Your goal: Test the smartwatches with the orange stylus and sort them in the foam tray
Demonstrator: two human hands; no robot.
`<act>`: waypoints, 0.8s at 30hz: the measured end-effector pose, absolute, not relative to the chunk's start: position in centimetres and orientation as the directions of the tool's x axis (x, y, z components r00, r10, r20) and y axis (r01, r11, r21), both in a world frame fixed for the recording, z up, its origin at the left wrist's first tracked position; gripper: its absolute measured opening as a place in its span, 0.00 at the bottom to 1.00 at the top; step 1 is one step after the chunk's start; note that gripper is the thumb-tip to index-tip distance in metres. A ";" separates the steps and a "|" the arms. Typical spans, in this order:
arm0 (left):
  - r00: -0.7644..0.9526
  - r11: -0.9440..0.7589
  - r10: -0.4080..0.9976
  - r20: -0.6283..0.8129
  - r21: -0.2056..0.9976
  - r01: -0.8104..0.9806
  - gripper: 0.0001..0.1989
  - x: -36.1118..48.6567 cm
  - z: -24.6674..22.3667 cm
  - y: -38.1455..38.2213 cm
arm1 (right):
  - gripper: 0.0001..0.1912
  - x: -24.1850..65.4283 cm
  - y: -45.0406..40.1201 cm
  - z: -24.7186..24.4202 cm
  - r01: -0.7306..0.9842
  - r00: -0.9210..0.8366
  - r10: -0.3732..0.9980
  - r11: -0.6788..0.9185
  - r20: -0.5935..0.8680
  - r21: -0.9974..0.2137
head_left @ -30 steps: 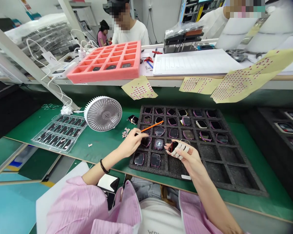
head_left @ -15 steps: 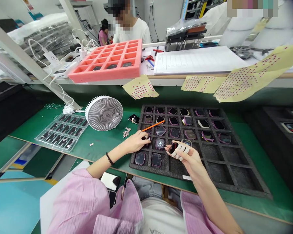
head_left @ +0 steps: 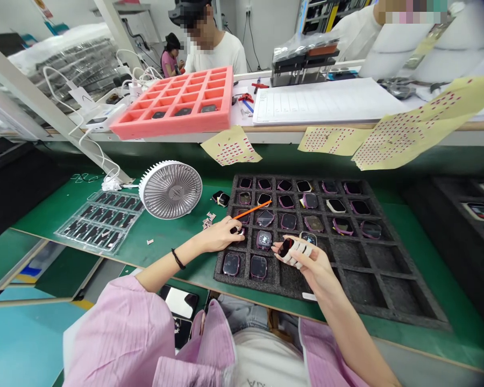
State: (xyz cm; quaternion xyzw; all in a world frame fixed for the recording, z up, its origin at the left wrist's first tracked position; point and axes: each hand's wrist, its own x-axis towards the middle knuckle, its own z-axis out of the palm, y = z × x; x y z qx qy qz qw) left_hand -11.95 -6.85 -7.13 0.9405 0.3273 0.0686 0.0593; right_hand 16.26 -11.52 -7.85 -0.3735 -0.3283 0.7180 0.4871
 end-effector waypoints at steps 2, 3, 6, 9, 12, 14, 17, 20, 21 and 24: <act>0.775 -0.777 0.626 0.090 0.160 0.609 0.17 -12.1 -7.4 -6.8 | 0.22 16.3 -11.5 -8.0 -0.449 -0.251 0.945 -0.305 -0.209 -0.840; 0.775 -0.777 0.626 0.090 0.160 0.609 0.17 -12.1 -7.5 -6.8 | 0.22 16.3 -11.5 -8.1 -0.447 -0.250 0.946 -0.300 -0.204 -0.842; 0.773 -0.776 0.627 0.095 0.159 0.610 0.17 -12.2 -7.5 -6.8 | 0.22 16.4 -11.5 -8.2 -0.450 -0.252 0.947 -0.297 -0.199 -0.843; 0.778 -0.782 0.620 0.101 0.153 0.604 0.18 -12.3 -7.4 -6.9 | 0.22 16.4 -11.4 -8.2 -0.462 -0.258 0.943 -0.311 -0.209 -0.830; 0.786 -0.793 0.608 0.110 0.130 0.596 0.18 -12.3 -7.5 -7.0 | 0.22 16.4 -11.4 -8.1 -0.474 -0.257 0.941 -0.321 -0.220 -0.820; 0.773 -0.784 0.621 0.132 0.120 0.609 0.17 -12.3 -7.7 -7.1 | 0.22 16.4 -11.3 -8.2 -0.480 -0.257 0.941 -0.323 -0.221 -0.816; 0.741 -0.757 0.654 0.154 0.128 0.641 0.16 -12.3 -8.0 -7.2 | 0.21 16.4 -11.3 -8.2 -0.484 -0.260 0.940 -0.326 -0.222 -0.812; 0.732 -0.749 0.662 0.162 0.126 0.650 0.16 -12.3 -8.3 -7.3 | 0.21 16.3 -11.4 -8.3 -0.480 -0.259 0.939 -0.330 -0.228 -0.813; 0.736 -0.755 0.655 0.174 0.119 0.644 0.16 -12.3 -8.3 -7.3 | 0.22 16.3 -11.4 -8.3 -0.478 -0.257 0.939 -0.330 -0.230 -0.814; 0.751 -0.779 0.624 0.217 0.089 0.621 0.16 -12.4 -8.5 -7.3 | 0.21 16.3 -11.4 -8.2 -0.480 -0.254 0.939 -0.330 -0.232 -0.813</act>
